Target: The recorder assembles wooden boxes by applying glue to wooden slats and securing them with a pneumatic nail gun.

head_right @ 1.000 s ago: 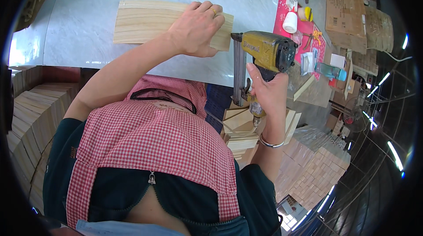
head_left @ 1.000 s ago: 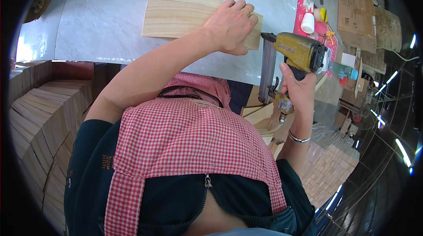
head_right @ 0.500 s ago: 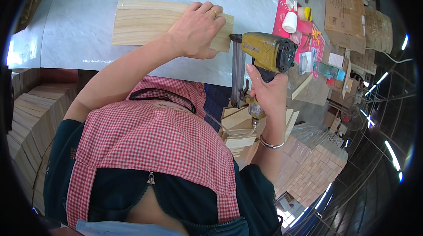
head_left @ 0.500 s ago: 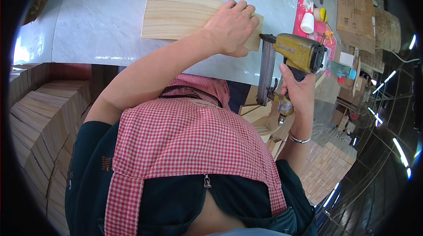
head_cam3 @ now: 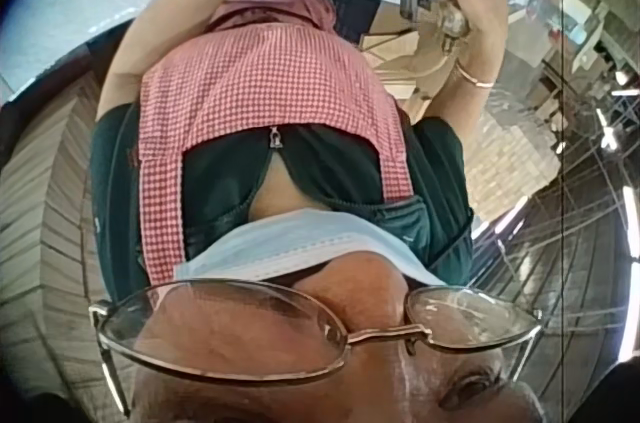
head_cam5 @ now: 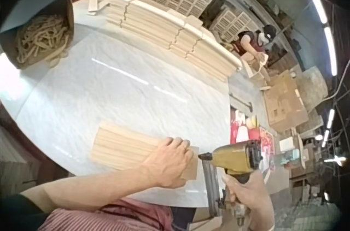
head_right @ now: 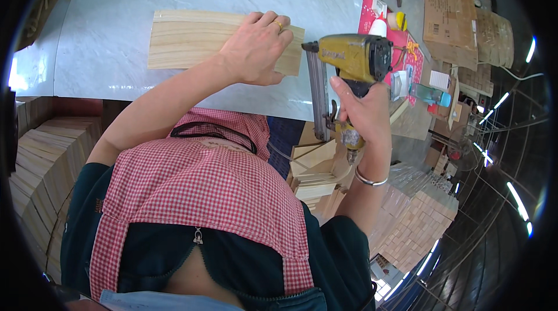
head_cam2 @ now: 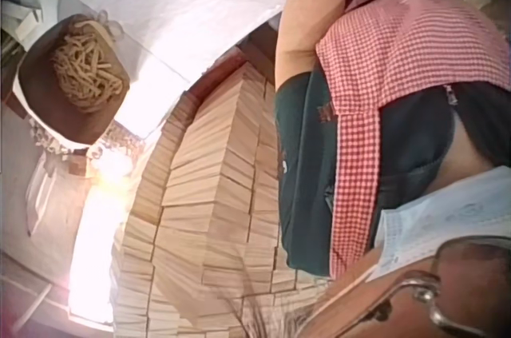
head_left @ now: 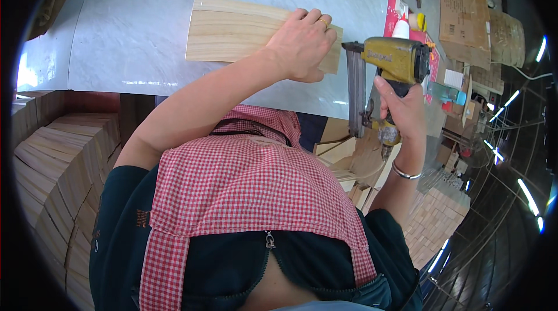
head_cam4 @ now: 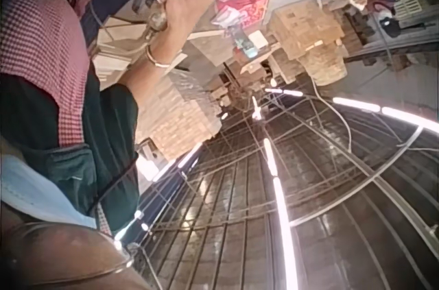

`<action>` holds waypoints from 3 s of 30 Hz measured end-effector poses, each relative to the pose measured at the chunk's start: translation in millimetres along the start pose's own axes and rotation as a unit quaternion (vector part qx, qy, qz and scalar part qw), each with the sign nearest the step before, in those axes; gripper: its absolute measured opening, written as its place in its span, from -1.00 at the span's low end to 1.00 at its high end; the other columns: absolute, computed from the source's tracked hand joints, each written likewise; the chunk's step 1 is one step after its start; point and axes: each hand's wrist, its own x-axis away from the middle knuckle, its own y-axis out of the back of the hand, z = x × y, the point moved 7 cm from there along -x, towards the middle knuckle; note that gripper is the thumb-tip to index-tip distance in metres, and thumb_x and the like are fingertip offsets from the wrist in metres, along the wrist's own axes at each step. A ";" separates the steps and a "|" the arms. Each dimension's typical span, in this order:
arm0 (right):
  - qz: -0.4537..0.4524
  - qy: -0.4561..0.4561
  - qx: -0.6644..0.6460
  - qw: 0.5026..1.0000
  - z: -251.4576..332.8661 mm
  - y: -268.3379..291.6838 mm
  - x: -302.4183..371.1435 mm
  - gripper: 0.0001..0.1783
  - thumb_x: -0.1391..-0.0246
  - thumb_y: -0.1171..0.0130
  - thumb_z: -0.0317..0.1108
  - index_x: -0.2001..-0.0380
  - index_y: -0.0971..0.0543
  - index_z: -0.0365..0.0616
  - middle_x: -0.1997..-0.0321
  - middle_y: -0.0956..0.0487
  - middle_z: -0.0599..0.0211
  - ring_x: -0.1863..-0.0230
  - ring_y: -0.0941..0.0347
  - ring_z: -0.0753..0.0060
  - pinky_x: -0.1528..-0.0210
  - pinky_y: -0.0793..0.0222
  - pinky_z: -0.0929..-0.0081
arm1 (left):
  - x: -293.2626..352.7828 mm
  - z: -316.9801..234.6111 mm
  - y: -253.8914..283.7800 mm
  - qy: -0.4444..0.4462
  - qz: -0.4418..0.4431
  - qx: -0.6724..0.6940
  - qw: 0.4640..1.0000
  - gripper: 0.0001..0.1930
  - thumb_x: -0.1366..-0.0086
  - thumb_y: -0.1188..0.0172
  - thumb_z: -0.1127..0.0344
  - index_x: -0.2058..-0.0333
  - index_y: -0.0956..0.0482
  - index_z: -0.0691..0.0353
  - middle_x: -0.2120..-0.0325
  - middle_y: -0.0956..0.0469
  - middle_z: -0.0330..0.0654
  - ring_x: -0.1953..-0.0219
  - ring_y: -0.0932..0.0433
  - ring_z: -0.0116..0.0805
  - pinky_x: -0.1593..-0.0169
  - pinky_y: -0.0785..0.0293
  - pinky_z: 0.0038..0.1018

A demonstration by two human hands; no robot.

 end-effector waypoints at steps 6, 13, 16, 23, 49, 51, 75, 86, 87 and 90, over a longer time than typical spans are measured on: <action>-0.012 0.005 0.024 1.000 5.9 -1.7 -26.2 -0.72 -0.17 -0.36 -0.23 0.36 -0.60 -0.26 0.72 -0.45 0.46 0.77 -0.26 0.63 0.68 -0.23 0.66 | -0.1 1.7 0.3 -0.008 -0.022 -0.007 1.000 -0.42 0.09 -0.39 -0.01 0.15 -0.58 0.28 -0.02 -0.48 -0.01 -0.02 -0.37 -0.10 -0.18 -0.24 -0.25; -0.021 -0.004 0.031 0.999 7.8 -3.2 -31.0 -0.64 -0.14 -0.37 -0.15 0.38 -0.61 -0.30 0.75 -0.45 0.45 0.78 -0.30 0.60 0.68 -0.24 0.63 | -0.5 -0.3 3.3 -0.025 -0.051 -0.025 0.998 -0.42 0.06 -0.38 -0.03 0.13 -0.59 0.27 0.12 -0.52 -0.06 0.08 -0.39 -0.13 -0.12 -0.25 -0.27; -0.017 -0.006 0.033 0.999 6.3 -3.4 -31.5 -0.64 -0.14 -0.37 -0.14 0.38 -0.62 -0.30 0.74 -0.45 0.46 0.78 -0.30 0.60 0.68 -0.25 0.63 | 0.1 0.9 0.1 -0.025 -0.044 -0.017 0.999 -0.37 0.06 -0.42 -0.05 0.09 -0.58 0.27 0.06 -0.51 -0.04 0.01 -0.39 -0.10 -0.17 -0.24 -0.23; -0.033 0.007 0.016 0.999 3.8 4.8 -22.7 -0.67 -0.13 -0.39 -0.18 0.34 -0.62 -0.29 0.71 -0.46 0.45 0.76 -0.30 0.62 0.68 -0.25 0.64 | 35.9 22.4 35.2 0.005 -0.023 -0.094 0.995 -0.05 0.20 -0.58 -0.20 -0.12 -0.47 0.23 -0.37 -0.24 0.08 -0.46 -0.11 0.04 -0.42 -0.06 0.12; 0.016 0.036 -0.037 0.999 5.9 -49.3 36.9 -0.76 -0.11 -0.40 -0.34 0.36 -0.60 -0.32 0.63 -0.50 0.43 0.75 -0.29 0.64 0.71 -0.22 0.66 | 84.7 82.8 65.6 0.081 -0.113 -0.064 0.988 -0.40 0.33 -0.55 0.17 0.20 -0.62 0.19 0.17 -0.56 -0.10 0.18 -0.48 -0.17 0.07 -0.54 -0.30; 0.010 0.023 -0.039 0.999 2.6 -50.9 37.5 -0.76 -0.11 -0.40 -0.34 0.36 -0.60 -0.32 0.62 -0.51 0.42 0.75 -0.29 0.64 0.71 -0.22 0.66 | 84.4 83.0 65.7 0.096 -0.095 -0.053 0.989 -0.40 0.32 -0.55 0.19 0.21 -0.58 0.17 0.13 -0.54 -0.11 0.12 -0.46 -0.16 0.02 -0.53 -0.29; 0.085 0.117 -0.005 0.989 70.1 -133.9 68.4 -0.66 -0.07 -0.42 -0.41 0.10 -0.65 -0.34 0.20 -0.74 0.22 0.25 -0.65 0.38 0.24 -0.53 0.51 | 138.6 122.9 57.9 0.073 -0.126 0.182 0.972 -0.27 0.26 -0.50 0.32 0.09 -0.25 0.11 -0.13 -0.39 -0.11 0.00 -0.50 -0.06 -0.11 -0.56 -0.27; 0.074 0.126 0.003 0.989 81.9 -138.7 67.4 -0.69 -0.11 -0.43 -0.31 0.25 -0.61 -0.34 0.60 -0.54 0.39 0.73 -0.36 0.63 0.68 -0.27 0.69 | 141.0 127.0 55.1 0.066 -0.153 0.184 0.969 -0.26 0.26 -0.50 0.23 0.08 -0.26 0.15 -0.11 -0.40 -0.11 0.02 -0.49 -0.08 -0.10 -0.55 -0.27; 0.068 0.118 0.005 0.991 87.3 -137.5 66.6 -0.70 -0.11 -0.43 -0.31 0.25 -0.61 -0.33 0.61 -0.54 0.40 0.73 -0.35 0.62 0.68 -0.27 0.69 | 139.9 126.8 54.6 0.065 -0.152 0.188 0.968 -0.25 0.26 -0.50 0.22 0.07 -0.27 0.15 -0.11 -0.40 -0.11 0.02 -0.49 -0.08 -0.11 -0.54 -0.26; 0.057 0.103 0.012 0.993 95.9 -138.3 61.3 -0.71 -0.11 -0.42 -0.31 0.25 -0.61 -0.32 0.62 -0.53 0.41 0.74 -0.35 0.62 0.69 -0.27 0.69 | 139.7 127.1 54.1 0.066 -0.152 0.195 0.967 -0.25 0.25 -0.50 0.21 0.06 -0.27 0.15 -0.11 -0.39 -0.11 0.00 -0.48 -0.09 -0.14 -0.52 -0.26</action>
